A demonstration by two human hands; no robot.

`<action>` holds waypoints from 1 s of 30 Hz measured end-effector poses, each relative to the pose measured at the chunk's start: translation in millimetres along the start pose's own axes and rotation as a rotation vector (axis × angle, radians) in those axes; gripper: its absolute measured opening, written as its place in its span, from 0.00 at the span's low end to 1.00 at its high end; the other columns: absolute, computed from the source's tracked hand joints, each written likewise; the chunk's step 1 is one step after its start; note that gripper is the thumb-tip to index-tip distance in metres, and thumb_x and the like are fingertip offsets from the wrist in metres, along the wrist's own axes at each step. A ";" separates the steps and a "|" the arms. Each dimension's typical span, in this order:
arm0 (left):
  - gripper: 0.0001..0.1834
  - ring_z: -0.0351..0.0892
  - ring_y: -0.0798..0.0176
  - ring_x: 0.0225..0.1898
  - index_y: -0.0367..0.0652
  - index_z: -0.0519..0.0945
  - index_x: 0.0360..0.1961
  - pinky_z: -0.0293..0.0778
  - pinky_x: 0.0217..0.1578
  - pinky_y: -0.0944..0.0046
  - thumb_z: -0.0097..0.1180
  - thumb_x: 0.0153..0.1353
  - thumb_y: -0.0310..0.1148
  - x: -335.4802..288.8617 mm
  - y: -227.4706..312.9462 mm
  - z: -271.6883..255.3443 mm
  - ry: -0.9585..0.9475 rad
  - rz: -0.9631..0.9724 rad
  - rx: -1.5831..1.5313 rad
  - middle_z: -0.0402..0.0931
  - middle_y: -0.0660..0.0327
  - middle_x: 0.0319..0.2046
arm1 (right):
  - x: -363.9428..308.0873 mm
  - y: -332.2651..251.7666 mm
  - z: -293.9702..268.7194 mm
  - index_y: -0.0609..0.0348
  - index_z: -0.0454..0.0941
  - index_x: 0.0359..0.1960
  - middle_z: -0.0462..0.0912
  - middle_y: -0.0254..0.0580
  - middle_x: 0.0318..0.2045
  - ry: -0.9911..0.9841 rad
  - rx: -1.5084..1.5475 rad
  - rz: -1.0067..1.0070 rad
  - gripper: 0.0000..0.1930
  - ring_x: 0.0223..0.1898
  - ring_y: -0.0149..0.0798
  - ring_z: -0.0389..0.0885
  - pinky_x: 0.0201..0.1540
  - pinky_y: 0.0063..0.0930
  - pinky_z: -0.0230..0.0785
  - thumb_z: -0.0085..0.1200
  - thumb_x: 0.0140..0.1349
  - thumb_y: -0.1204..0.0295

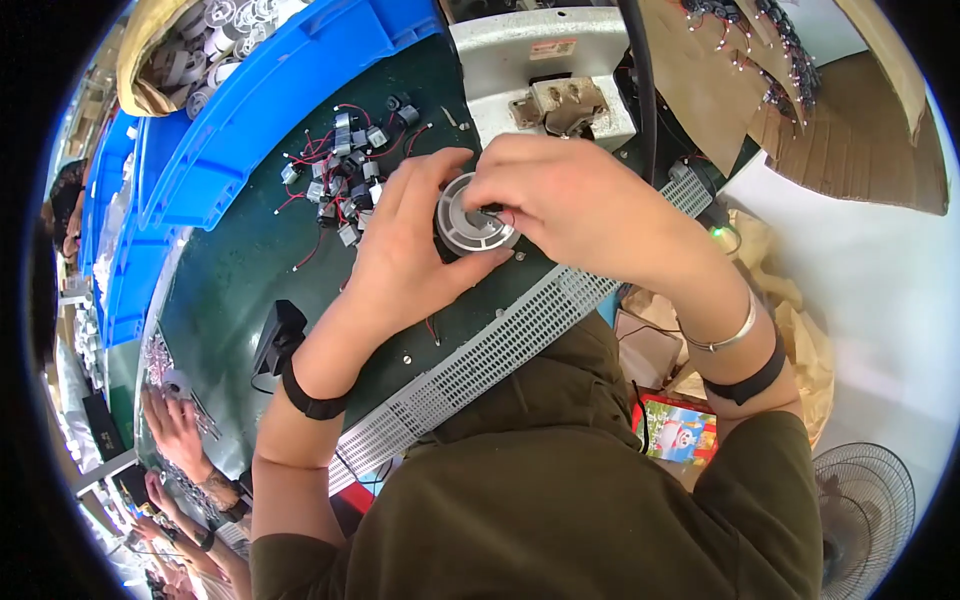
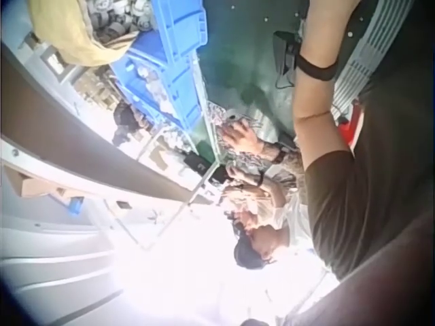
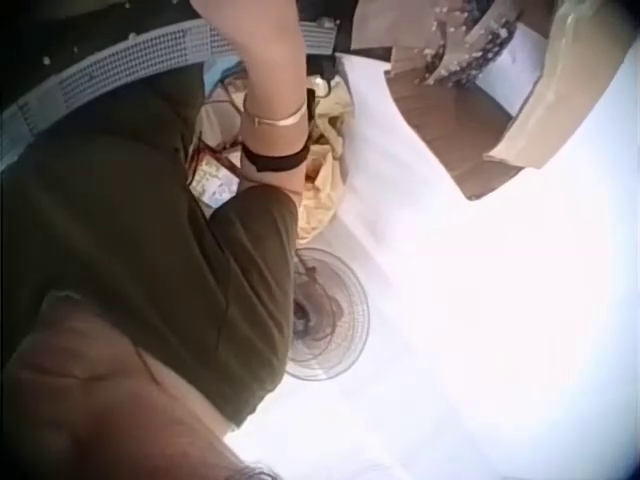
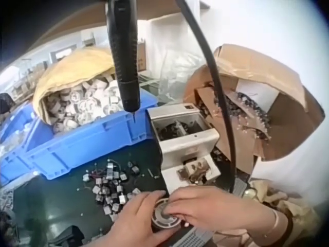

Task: The person picks up a motor and a plastic housing, fits the motor into the housing, and drives screws into the assembly using a power screwdriver. This process is repeated multiple times for additional units, with the completed assemblies being placed aside on the workbench.

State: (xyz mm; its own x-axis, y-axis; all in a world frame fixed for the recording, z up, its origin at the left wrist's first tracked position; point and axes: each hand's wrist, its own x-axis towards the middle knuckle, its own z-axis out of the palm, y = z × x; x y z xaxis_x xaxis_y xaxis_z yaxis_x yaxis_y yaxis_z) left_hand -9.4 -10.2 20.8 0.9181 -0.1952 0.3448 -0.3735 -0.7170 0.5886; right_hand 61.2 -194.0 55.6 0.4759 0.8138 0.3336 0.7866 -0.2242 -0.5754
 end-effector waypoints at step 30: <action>0.11 0.74 0.58 0.41 0.43 0.80 0.31 0.69 0.48 0.53 0.58 0.42 0.27 -5.5 2.0 4.3 0.290 0.383 0.318 0.74 0.63 0.35 | 139.8 -80.5 -61.7 0.64 0.71 0.32 0.73 0.34 0.21 0.493 0.776 -0.015 0.13 0.20 0.27 0.72 0.23 0.20 0.67 0.62 0.50 0.72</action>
State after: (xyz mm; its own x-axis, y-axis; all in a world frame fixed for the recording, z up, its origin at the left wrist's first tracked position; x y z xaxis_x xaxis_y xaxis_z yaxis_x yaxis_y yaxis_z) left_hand -14.6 -13.5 16.9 0.6349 -0.3213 0.7026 -0.5726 -0.8062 0.1488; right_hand 88.7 -95.2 194.7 0.7221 0.4529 0.5230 0.3938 0.3525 -0.8489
